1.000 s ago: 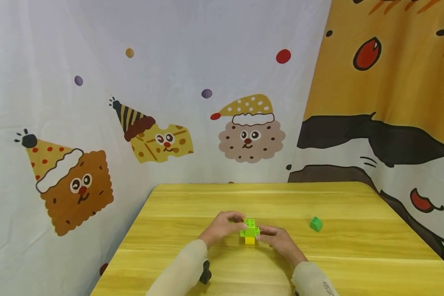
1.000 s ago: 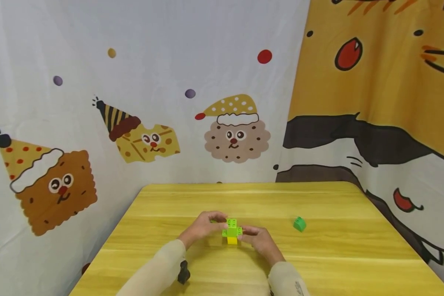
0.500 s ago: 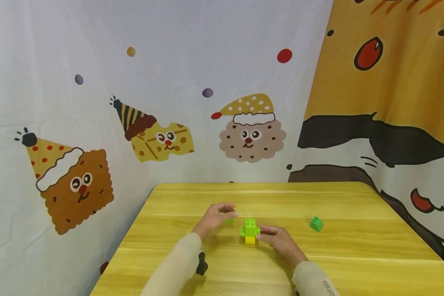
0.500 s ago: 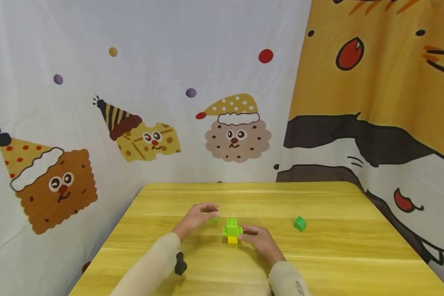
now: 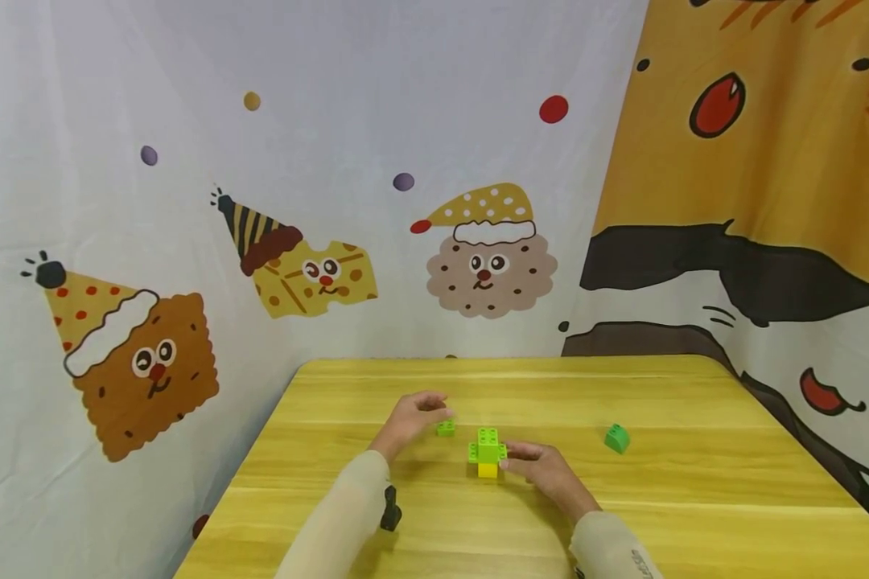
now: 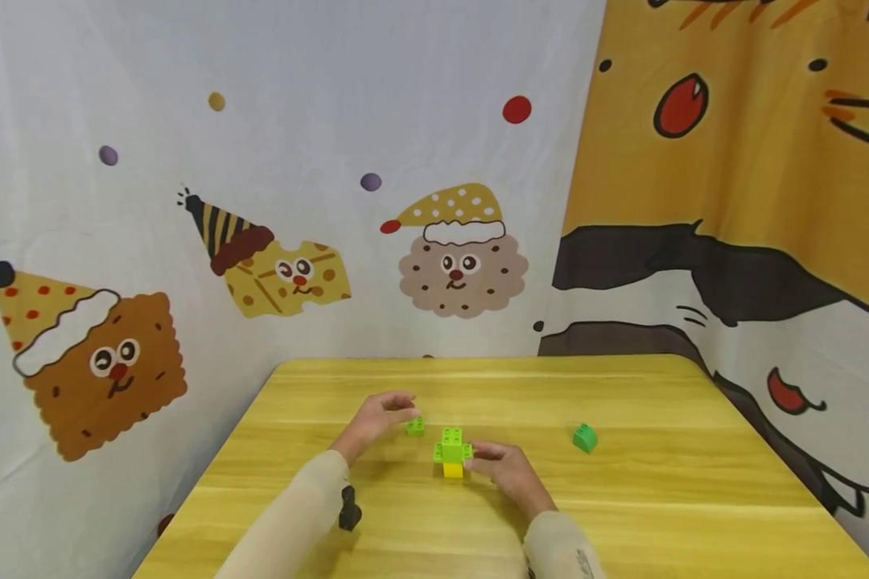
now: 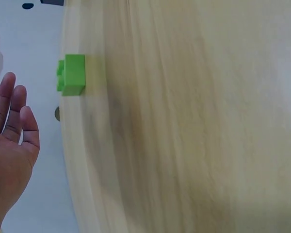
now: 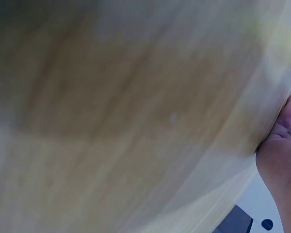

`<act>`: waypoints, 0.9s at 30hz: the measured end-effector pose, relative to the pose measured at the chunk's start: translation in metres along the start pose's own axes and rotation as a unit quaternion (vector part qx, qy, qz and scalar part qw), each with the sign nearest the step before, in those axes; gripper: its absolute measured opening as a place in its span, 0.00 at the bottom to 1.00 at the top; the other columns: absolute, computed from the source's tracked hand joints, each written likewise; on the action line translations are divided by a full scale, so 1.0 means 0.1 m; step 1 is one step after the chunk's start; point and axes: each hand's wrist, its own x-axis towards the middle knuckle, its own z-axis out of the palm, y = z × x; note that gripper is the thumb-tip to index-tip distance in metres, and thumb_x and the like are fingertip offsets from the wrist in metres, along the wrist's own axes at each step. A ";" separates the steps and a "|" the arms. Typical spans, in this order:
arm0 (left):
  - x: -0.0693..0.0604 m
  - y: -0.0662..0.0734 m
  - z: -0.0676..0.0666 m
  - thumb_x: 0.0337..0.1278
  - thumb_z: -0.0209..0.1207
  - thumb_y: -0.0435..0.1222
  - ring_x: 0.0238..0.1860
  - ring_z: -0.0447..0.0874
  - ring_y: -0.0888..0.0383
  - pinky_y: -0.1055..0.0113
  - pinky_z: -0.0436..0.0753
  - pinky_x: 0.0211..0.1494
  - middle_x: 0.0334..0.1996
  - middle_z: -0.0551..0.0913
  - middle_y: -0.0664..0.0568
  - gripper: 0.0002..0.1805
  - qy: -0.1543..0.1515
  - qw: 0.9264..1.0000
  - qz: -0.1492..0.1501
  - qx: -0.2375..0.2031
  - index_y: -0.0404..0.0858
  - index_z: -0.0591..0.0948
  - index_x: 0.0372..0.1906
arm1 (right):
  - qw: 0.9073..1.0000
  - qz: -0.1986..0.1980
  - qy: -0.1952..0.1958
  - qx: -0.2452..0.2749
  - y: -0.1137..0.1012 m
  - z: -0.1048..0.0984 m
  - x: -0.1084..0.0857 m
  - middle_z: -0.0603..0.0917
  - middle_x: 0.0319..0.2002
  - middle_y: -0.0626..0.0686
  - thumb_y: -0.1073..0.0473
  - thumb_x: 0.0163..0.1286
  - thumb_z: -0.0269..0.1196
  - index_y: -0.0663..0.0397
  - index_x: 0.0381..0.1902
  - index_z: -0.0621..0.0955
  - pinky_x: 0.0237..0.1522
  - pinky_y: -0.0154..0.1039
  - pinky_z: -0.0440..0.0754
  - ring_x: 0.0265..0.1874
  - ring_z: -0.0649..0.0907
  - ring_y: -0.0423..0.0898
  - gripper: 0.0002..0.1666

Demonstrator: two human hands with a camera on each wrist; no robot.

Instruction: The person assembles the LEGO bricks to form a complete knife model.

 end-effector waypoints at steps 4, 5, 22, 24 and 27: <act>0.01 -0.05 -0.03 0.57 0.69 0.49 0.53 0.77 0.53 0.49 0.76 0.59 0.51 0.81 0.51 0.28 0.007 1.000 -0.005 -0.003 0.43 0.80 0.61 | 1.000 0.000 0.002 0.002 0.00 0.00 0.00 0.84 0.53 0.58 0.52 0.60 0.74 0.59 0.59 0.82 0.48 0.49 0.80 0.50 0.81 0.51 0.30; 0.01 -0.07 -0.04 0.57 0.69 0.49 0.53 0.77 0.53 0.50 0.76 0.59 0.51 0.81 0.51 0.28 0.008 1.000 -0.006 -0.003 0.42 0.80 0.61 | 1.000 0.001 0.003 0.004 0.01 0.00 0.00 0.84 0.52 0.58 0.52 0.60 0.74 0.58 0.58 0.82 0.47 0.48 0.79 0.50 0.81 0.51 0.30; 0.11 -0.30 -0.09 0.59 0.69 0.41 0.55 0.75 0.48 0.47 0.73 0.59 0.54 0.79 0.44 0.29 -0.005 0.999 -0.040 0.030 0.34 0.77 0.63 | 1.000 0.001 0.007 -0.017 -0.01 0.01 -0.01 0.84 0.52 0.57 0.52 0.61 0.74 0.57 0.59 0.82 0.41 0.43 0.78 0.47 0.81 0.49 0.30; 0.11 -0.31 -0.08 0.58 0.69 0.40 0.55 0.74 0.48 0.48 0.73 0.58 0.54 0.79 0.44 0.29 -0.008 0.998 -0.047 0.030 0.34 0.77 0.63 | 1.000 -0.003 0.005 -0.017 -0.01 0.01 -0.01 0.84 0.52 0.57 0.52 0.61 0.73 0.58 0.59 0.82 0.42 0.43 0.79 0.47 0.81 0.49 0.30; 0.12 -0.33 -0.07 0.58 0.69 0.40 0.56 0.75 0.47 0.48 0.74 0.58 0.54 0.78 0.44 0.29 -0.009 0.998 -0.051 0.040 0.34 0.77 0.63 | 1.000 -0.010 0.003 -0.009 -0.02 0.00 -0.02 0.84 0.52 0.58 0.53 0.61 0.74 0.60 0.58 0.82 0.45 0.45 0.80 0.48 0.82 0.50 0.30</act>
